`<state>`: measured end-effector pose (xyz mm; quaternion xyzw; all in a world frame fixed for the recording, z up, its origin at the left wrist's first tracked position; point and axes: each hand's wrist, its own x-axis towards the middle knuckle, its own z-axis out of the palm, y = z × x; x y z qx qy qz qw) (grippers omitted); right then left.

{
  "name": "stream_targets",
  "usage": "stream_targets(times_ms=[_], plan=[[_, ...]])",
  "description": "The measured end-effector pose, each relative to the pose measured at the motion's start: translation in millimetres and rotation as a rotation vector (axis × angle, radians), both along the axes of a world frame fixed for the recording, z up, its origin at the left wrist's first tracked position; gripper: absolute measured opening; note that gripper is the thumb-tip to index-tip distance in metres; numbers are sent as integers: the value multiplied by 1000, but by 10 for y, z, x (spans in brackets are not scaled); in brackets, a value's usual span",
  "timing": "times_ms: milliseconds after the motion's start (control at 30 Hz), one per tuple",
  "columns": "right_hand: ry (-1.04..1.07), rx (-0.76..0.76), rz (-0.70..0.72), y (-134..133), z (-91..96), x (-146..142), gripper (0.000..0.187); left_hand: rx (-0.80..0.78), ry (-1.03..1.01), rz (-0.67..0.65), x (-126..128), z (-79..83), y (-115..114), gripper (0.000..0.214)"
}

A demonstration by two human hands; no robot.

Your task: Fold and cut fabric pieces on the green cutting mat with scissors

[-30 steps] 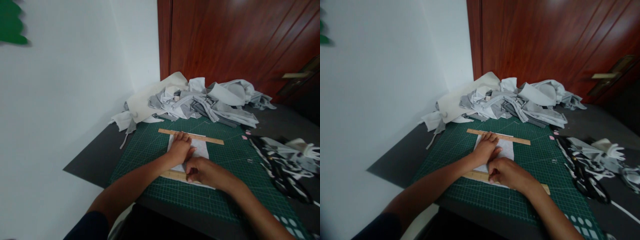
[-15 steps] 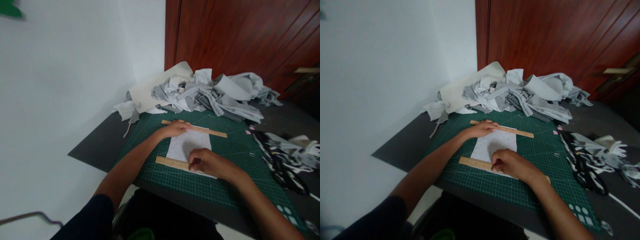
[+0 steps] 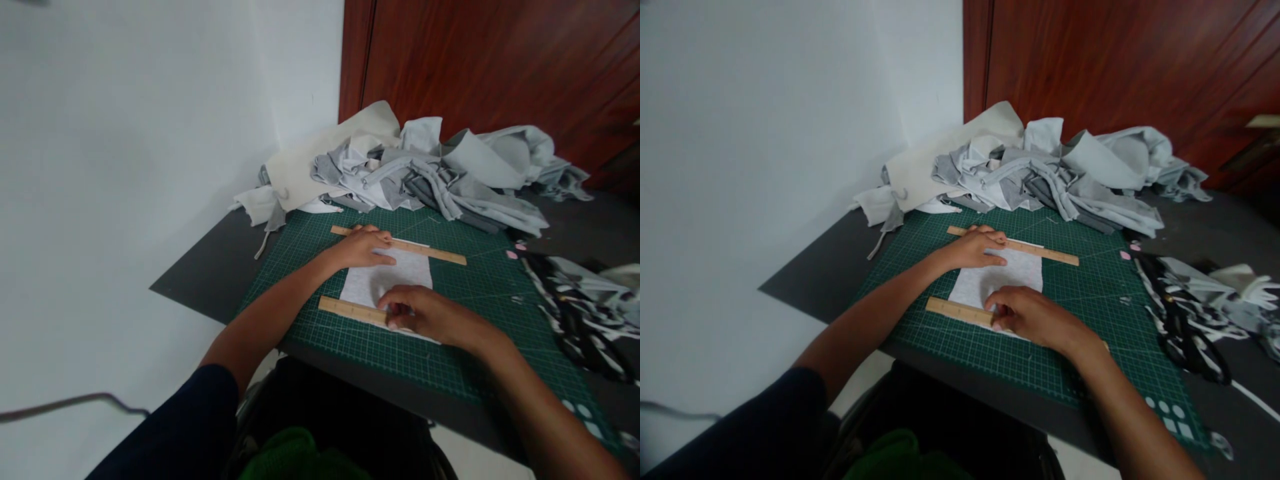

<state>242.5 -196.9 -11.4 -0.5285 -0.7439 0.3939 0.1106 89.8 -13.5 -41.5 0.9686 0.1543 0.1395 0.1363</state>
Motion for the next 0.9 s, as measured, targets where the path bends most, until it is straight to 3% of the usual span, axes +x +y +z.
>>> stream_targets(times_ms=[200, 900], plan=[[-1, 8, 8, -7, 43, -24, 8, 160, 31, -12, 17, 19, -99, 61], [-50, -10, -61, 5, -20, 61, 7, 188, 49, -33, 23, -20, -81, 65]])
